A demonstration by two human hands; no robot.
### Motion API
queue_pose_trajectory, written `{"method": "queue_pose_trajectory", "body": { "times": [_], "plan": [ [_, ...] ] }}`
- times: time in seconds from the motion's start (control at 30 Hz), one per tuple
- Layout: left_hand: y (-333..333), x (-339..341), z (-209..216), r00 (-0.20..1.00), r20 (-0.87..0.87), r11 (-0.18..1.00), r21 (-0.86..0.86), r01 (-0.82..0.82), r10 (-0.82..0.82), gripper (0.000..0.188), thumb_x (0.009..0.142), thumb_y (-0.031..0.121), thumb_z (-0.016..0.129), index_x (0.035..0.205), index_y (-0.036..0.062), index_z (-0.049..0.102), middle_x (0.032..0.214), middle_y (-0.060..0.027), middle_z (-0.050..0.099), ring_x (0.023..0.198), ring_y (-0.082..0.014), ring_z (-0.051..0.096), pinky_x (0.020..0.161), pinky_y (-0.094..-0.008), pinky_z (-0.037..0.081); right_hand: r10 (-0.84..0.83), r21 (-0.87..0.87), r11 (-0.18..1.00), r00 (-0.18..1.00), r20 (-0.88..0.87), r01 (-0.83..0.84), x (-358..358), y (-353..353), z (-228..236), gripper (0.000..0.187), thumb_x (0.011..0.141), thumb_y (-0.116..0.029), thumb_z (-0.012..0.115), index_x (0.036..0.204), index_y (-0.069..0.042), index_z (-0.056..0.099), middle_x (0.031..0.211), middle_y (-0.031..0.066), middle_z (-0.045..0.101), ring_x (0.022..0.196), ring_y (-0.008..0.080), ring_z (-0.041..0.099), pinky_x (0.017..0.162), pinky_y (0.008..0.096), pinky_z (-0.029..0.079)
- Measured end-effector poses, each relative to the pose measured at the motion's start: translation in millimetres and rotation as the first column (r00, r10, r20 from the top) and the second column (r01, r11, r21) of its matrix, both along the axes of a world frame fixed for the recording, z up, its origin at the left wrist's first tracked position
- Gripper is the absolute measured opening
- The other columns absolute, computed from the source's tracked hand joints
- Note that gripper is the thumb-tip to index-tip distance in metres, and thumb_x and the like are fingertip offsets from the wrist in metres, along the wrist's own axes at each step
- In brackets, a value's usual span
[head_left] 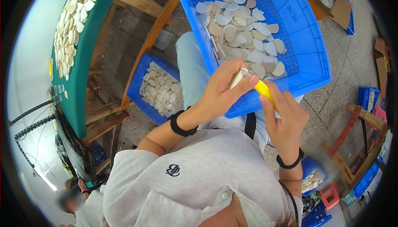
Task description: The recorder uses a utility knife to scrape or clean white shell-like pieces retrieved from a blue crate in a workshop setting.
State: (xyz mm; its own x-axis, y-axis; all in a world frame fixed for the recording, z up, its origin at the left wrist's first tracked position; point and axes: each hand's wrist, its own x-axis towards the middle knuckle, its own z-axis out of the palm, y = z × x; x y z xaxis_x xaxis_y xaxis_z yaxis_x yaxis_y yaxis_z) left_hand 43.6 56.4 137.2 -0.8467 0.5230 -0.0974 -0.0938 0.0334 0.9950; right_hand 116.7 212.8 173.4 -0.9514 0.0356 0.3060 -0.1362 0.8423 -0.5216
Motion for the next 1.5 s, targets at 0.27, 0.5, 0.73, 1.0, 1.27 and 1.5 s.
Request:
{"method": "queue_pose_trajectory", "body": {
  "times": [0.27, 0.5, 0.73, 1.0, 1.27, 1.5],
  "plan": [
    [-1.4, -10.2, 13.9, 0.756, 0.557, 0.873, 0.487, 0.038, -0.343, 0.06, 0.087, 0.068, 0.018, 0.071, 0.0138, 0.038, 0.067, 0.0033, 0.035, 0.062, -0.0095, 0.032, 0.052, -0.0215, 0.023, -0.213, -0.213, 0.957, 0.976, -0.05, 0.198, -5.8, 6.7, -4.4, 0.02, 0.084, -0.01, 0.063, 0.102, -0.003, 0.064, 0.07, 0.0075, 0.057, 0.056, 0.0151, 0.053, 0.049, 0.0258, 0.04],
    [-3.0, -13.1, 12.8, 0.603, 0.627, 0.777, 0.629, -0.017, -0.493, 0.056, 0.088, 0.063, 0.022, 0.07, 0.0135, 0.04, 0.066, 0.0024, 0.036, 0.063, -0.0101, 0.034, 0.049, -0.0223, 0.025, -0.181, -0.302, 0.933, 0.981, 0.073, 0.195, -1.3, 6.7, -0.4, 0.019, 0.085, -0.008, 0.061, 0.102, 0.0, 0.063, 0.071, 0.0098, 0.059, 0.057, 0.0147, 0.051, 0.052, 0.0256, 0.04],
    [-3.9, -12.7, 13.8, 0.6, 0.655, 0.805, 0.593, -0.031, -0.459, 0.05, 0.089, 0.057, 0.027, 0.071, 0.0131, 0.041, 0.069, 0.0015, 0.037, 0.064, -0.0104, 0.035, 0.049, -0.0222, 0.026, -0.125, -0.333, 0.934, 0.991, 0.04, 0.131, 1.4, 4.2, 2.2, 0.021, 0.083, -0.009, 0.063, 0.102, 0.0, 0.063, 0.07, 0.0101, 0.057, 0.056, 0.0157, 0.051, 0.051, 0.0255, 0.04],
    [-2.9, -1.8, 23.0, 0.889, 0.42, 0.977, 0.179, 0.115, -0.181, 0.033, 0.092, 0.044, 0.045, 0.094, 0.0115, 0.045, 0.077, 0.0046, 0.038, 0.069, -0.0035, 0.032, 0.057, -0.0193, 0.027, 0.015, -0.187, 0.982, 1.0, 0.014, -0.012, 2.6, 0.1, 5.2, 0.028, 0.077, -0.014, 0.069, 0.103, -0.006, 0.065, 0.066, 0.0056, 0.055, 0.048, 0.0188, 0.05, 0.043, 0.0282, 0.038],
    [-3.4, -0.2, 21.8, 0.945, 0.297, 0.988, 0.107, 0.112, -0.139, 0.025, 0.093, 0.033, 0.051, 0.096, 0.0096, 0.044, 0.077, 0.0041, 0.038, 0.069, -0.0022, 0.033, 0.057, -0.0193, 0.028, 0.024, -0.138, 0.99, 0.999, 0.021, -0.021, 3.6, 2.3, 5.9, 0.03, 0.075, -0.017, 0.07, 0.102, -0.007, 0.065, 0.064, 0.0037, 0.053, 0.046, 0.0178, 0.048, 0.042, 0.028, 0.037],
    [-1.0, 1.2, 11.3, 0.998, 0.013, 0.998, 0.015, 0.058, -0.058, 0.027, 0.091, 0.035, 0.053, 0.088, 0.0086, 0.046, 0.071, 0.0023, 0.038, 0.064, -0.0053, 0.035, 0.054, -0.0221, 0.029, 0.014, -0.041, 0.999, 1.0, 0.006, -0.014, 3.8, 3.1, 5.8, 0.029, 0.076, -0.018, 0.07, 0.102, -0.008, 0.065, 0.063, 0.0036, 0.052, 0.046, 0.0183, 0.048, 0.042, 0.0283, 0.037]
  ]
}}
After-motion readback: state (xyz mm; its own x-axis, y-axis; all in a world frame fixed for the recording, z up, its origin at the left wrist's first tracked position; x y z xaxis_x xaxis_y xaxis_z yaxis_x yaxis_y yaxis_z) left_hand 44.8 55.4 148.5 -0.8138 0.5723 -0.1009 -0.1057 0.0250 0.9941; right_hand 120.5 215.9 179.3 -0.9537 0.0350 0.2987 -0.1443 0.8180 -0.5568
